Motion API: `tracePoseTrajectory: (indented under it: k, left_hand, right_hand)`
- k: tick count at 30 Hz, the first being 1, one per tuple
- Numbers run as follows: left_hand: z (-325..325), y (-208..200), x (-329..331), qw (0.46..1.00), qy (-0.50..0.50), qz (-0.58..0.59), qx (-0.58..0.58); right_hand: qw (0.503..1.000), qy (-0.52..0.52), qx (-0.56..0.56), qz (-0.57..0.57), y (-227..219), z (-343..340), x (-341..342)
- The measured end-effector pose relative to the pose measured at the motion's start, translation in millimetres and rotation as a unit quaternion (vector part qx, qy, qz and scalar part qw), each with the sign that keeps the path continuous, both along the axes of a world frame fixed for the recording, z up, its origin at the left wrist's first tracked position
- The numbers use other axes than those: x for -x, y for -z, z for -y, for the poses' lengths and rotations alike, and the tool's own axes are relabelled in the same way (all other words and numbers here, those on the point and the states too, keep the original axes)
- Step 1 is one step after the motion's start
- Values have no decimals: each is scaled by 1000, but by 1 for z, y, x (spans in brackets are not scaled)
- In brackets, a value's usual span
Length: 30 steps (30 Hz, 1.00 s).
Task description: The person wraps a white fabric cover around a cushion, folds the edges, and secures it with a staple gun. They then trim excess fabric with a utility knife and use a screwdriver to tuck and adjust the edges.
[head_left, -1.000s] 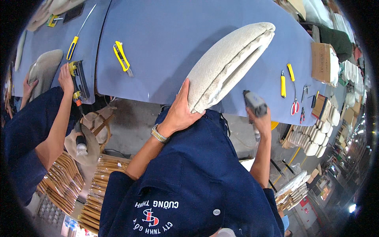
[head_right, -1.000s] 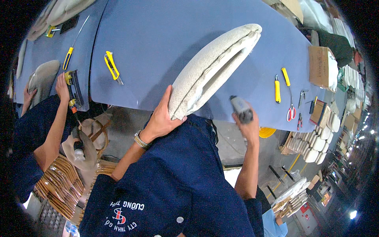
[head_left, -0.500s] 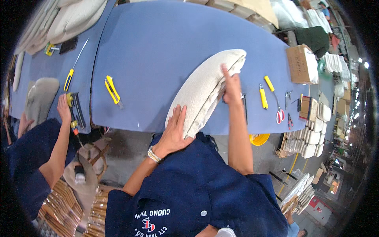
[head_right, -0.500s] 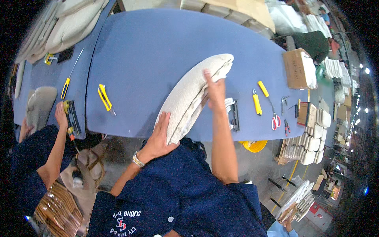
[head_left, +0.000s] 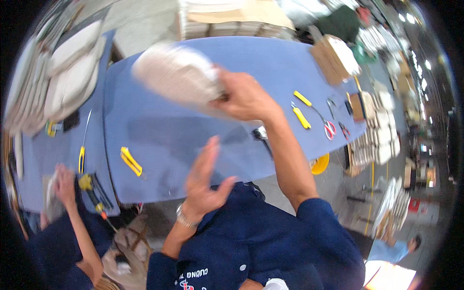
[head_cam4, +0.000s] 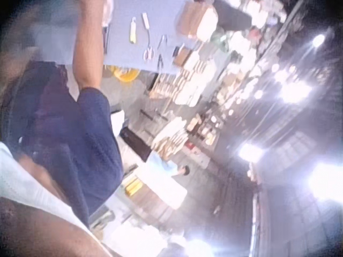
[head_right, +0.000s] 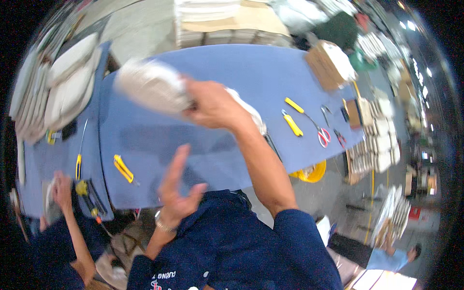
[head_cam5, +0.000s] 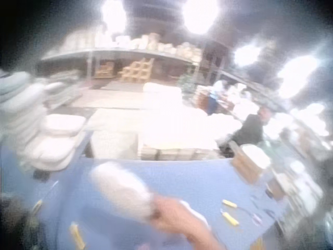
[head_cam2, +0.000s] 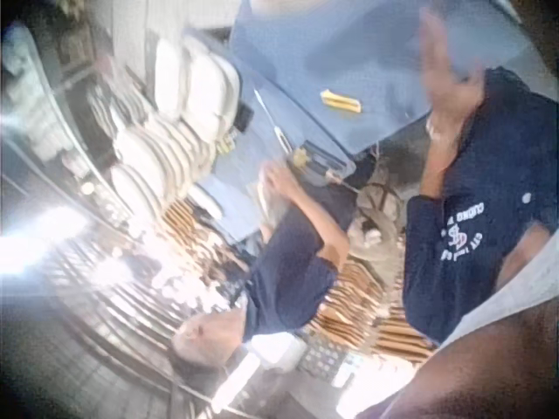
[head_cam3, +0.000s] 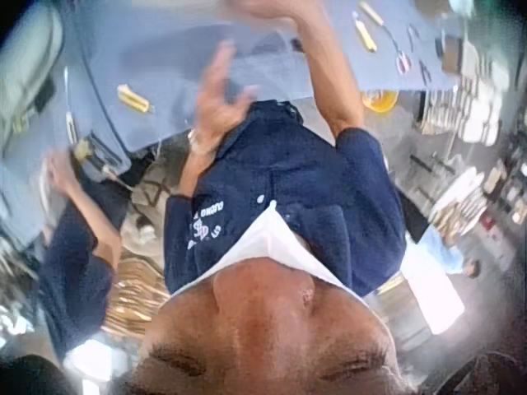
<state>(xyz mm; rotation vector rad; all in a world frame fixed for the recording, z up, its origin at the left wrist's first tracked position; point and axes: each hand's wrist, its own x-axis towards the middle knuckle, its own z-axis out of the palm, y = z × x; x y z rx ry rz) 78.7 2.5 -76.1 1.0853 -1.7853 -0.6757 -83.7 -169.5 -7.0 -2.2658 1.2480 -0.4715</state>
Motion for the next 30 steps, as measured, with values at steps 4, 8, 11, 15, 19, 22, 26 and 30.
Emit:
tracePoseTrajectory:
  k: [4, 8, 11, 15, 19, 22, 26, 30]
  left_hand:
    - [0, -22, -81, 944, -249, 38, 214]
    - [7, 23, -109, 946, -254, 199, -1]
    - [7, 140, -87, 960, -59, 193, -194]
    - [17, 60, -60, 923, -79, 212, -313]
    - [28, 57, -65, 930, -73, 191, -306]
    - [46, 58, -74, 910, -55, 211, -352]
    - [86, 27, -39, 903, -37, 268, -334]
    - [127, 37, -6, 830, -67, 357, -422]
  right_hand:
    - [978, -204, -16, -29, 13, 11, -14]
    - [949, -247, -96, -171, 93, 12, -67]
    - [950, -249, 122, -142, 195, -12, -59]
    - [981, -159, 108, 23, 174, -20, -43]
    - [983, 78, 110, 127, 170, -1, 62]
    - [968, 242, -38, 49, 183, 3, 181]
    - [877, 465, -71, -96, 242, -21, 294]
    - [825, 523, -64, -205, 311, -53, 330]
